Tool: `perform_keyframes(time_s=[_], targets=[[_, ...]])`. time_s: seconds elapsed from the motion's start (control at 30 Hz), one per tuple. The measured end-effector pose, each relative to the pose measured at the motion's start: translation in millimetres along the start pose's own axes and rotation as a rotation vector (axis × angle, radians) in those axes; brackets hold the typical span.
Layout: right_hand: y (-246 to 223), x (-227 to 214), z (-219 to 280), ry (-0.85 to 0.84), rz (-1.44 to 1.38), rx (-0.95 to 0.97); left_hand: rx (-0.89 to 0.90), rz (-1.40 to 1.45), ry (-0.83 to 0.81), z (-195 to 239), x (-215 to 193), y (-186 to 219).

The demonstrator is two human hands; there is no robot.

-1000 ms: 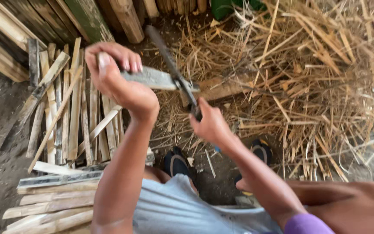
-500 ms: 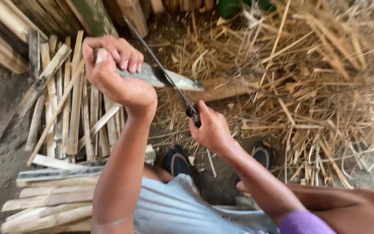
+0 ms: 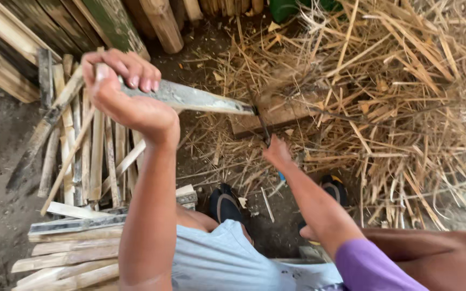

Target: The person sits on the ground and uses a machete to split bamboo strips into thinner pieces. They repeatedly pick up bamboo strips, position them against a wooden block, and strike them with the machete to split them, then place the finished pieces aside.

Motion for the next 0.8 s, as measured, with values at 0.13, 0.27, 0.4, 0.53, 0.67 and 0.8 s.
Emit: perform_keyframes(time_s=[0.13, 0.27, 0.4, 0.53, 0.67, 0.8], targets=[[37, -10, -19, -0.138, -0.154, 0.117, -0.174, -0.035, -0.006, -13, 8, -4], [78, -40, -11, 0.085, -0.37, 0.333, -0.148, 0.003, 0.216, -11, 6, 11], [94, -70, 16, 0.483, -0.279, 0.46, -0.057, 0.034, -0.05, 5, 21, 15], [86, -78, 48, 0.233, -0.171, 0.249, -0.133, 0.062, -0.228, 16, 33, 8], [49, -88, 57, 0.062, -0.05, 0.234, -0.063, 0.082, -0.226, 18, 33, 16], [-21, -125, 86, -0.022, -0.113, 0.266, -0.085, 0.046, -0.285, 26, 36, 23]])
Point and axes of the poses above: each hand's wrist, its own z-axis away from the middle knuckle, its own x-axis out of the palm, y = z × x, the point moved 3 cm from there along -z, towards the middle knuckle, and after that the axes turned 13 degrees about y, right-handed, at the moved point
